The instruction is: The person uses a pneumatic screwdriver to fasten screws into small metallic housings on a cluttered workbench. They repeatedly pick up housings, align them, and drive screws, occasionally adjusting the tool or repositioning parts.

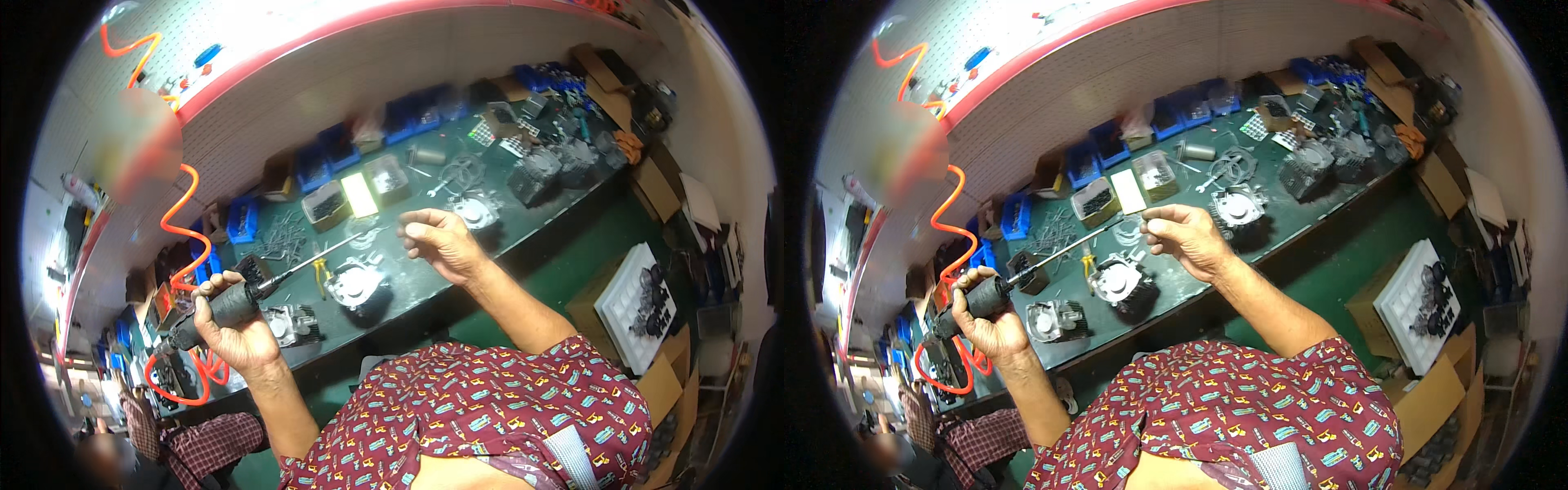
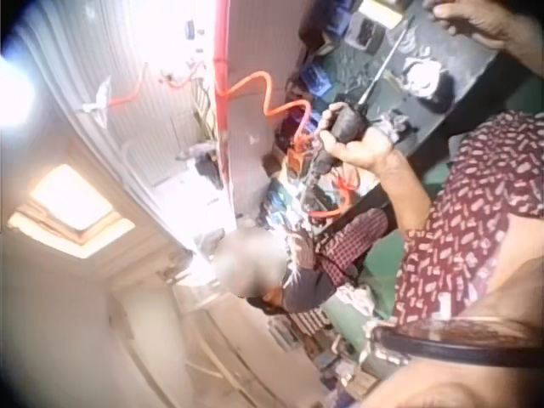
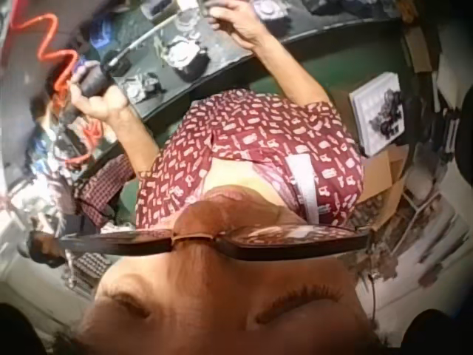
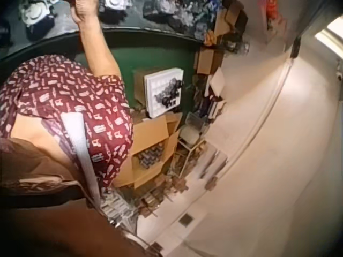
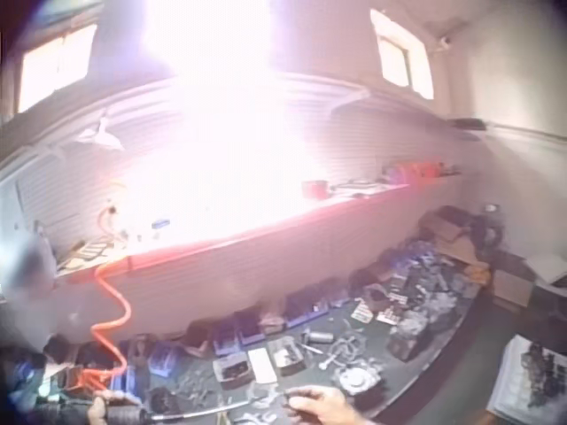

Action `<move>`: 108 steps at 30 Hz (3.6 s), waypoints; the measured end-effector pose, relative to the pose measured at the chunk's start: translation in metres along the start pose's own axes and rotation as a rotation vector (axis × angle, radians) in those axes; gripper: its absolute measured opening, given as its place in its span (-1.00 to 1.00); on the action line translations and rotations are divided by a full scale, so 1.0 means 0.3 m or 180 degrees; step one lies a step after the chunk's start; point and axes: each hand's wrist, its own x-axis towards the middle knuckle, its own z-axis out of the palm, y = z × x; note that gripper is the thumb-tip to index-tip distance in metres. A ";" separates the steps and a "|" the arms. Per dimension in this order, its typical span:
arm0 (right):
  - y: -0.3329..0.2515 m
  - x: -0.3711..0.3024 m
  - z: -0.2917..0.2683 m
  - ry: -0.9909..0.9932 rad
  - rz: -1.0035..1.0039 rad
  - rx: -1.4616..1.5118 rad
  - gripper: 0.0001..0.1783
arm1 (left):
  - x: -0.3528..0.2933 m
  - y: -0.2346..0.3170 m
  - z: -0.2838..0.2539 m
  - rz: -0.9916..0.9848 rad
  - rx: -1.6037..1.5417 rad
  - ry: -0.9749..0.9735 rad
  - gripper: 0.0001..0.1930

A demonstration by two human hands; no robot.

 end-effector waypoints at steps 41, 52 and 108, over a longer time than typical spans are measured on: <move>-0.202 -0.286 -0.066 0.0812 -0.0931 -0.1865 -0.73 | -0.002 -0.271 0.105 -0.1033 -0.0115 -0.0505 -0.89; -0.206 -0.293 -0.093 0.0712 -0.0901 -0.1639 -0.74 | -0.014 -0.288 0.100 -0.1106 -0.0259 -0.0348 -0.87; -0.200 -0.273 -0.029 -0.0745 0.0670 -0.1481 -0.82 | -0.049 -0.379 0.130 -0.1858 0.0197 0.0114 -0.84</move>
